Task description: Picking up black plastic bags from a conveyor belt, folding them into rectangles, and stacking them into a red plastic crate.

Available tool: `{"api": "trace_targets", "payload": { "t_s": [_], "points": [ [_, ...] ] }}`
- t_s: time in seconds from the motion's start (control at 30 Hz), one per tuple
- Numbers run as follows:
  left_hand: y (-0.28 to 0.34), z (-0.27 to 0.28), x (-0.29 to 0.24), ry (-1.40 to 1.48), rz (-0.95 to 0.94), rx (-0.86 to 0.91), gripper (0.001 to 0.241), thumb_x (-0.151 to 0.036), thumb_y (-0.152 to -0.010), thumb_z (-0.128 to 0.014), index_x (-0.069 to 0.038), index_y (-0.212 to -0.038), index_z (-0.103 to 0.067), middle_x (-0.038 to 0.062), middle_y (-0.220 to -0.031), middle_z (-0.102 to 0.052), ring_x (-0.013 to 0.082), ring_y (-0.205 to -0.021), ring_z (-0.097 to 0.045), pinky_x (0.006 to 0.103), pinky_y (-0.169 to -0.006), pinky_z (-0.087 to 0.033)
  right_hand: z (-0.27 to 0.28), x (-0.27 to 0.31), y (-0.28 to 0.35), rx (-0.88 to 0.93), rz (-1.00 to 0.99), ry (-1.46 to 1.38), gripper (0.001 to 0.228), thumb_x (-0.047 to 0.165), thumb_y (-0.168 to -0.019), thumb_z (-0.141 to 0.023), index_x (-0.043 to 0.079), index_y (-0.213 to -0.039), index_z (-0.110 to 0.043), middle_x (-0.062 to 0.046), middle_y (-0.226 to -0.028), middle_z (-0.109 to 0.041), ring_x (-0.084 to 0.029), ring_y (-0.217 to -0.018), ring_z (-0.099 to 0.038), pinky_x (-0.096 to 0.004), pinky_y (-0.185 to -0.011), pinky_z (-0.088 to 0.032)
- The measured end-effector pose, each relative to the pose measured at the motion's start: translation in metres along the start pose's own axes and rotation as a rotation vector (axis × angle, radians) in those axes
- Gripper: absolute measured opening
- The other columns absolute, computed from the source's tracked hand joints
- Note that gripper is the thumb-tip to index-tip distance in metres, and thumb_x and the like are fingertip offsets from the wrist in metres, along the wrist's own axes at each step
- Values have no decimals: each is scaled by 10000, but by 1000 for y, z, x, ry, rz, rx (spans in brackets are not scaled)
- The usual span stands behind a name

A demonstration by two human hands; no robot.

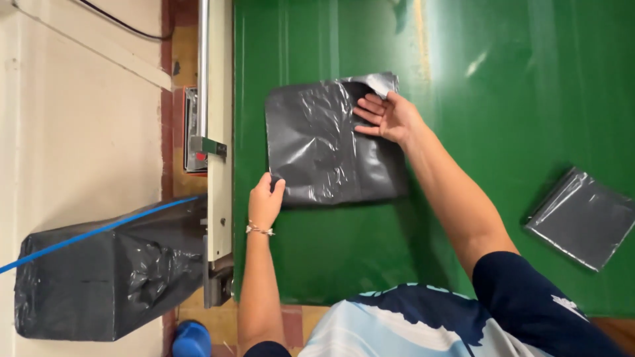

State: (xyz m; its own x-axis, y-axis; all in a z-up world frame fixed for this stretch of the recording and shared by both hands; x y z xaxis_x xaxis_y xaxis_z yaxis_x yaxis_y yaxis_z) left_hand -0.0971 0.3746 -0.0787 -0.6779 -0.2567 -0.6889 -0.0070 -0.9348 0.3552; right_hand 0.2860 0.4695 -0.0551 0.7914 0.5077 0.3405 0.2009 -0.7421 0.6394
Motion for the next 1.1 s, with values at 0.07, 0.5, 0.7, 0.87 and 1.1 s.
{"api": "trace_targets", "payload": {
  "t_s": [0.07, 0.5, 0.7, 0.87, 1.1],
  "points": [
    [10, -7, -9, -175, -37, -116, 234, -435, -959, -621, -243, -1090, -646, 71, -848, -741, 283, -878, -726, 394, -746, -585, 3, 1, 3, 8, 11, 19, 429, 353, -1005, -392, 62, -1104, -692, -200, -1183, -715, -420, -1220, -630, -764, -945, -436],
    [26, -7, -103, -655, -221, -556, 455, -404, -847, -692, -142, -1198, -567, 54, -1044, -637, 270, -926, -624, 423, -615, -540, 6, 57, -23, -281, 866, 1296, 373, 303, -862, -744, 79, -1138, -631, -124, -1024, -602, -288, -917, -601, -375, -764, -524],
    [13, -37, -138, -337, -609, -255, 321, -338, -935, -617, -77, -1122, -627, 77, -1092, -636, 266, -968, -606, 387, -685, -538, -29, 68, -52, -449, 418, 2124, 550, 316, -671, -794, 85, -1109, -555, -139, -1092, -572, -374, -949, -593, -484, -712, -513],
    [-10, -47, -119, -42, -436, -55, 336, -367, -926, -553, -102, -1113, -638, 27, -1123, -630, 150, -828, -672, 357, -652, -523, -16, 51, -34, -383, 811, 2262, 249, 228, -648, -645, 122, -872, -638, -108, -868, -671, -401, -835, -629, -517, -586, -474],
    [-42, -19, -49, 1569, 179, 515, 853, -748, -945, -193, -43, -1256, -558, 265, -1359, -578, 477, -1239, -561, 636, -1024, -349, 4, -41, 127, 46, 1576, 1833, 298, 84, -660, -749, 193, -887, -589, 20, -959, -645, -253, -1020, -598, -422, -855, -439]
  ]
}}
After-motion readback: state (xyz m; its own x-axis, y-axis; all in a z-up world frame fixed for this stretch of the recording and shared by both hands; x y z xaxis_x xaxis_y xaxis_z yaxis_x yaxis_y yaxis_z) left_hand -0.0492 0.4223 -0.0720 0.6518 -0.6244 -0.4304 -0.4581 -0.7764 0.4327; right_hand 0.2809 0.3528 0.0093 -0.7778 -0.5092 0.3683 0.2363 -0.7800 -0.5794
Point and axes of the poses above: each hand's wrist, its own y-axis away from the middle knuckle, its own z-axis out of the back of the hand, x = y × z, the point moved 3 cm from there along -y, towards the middle knuckle
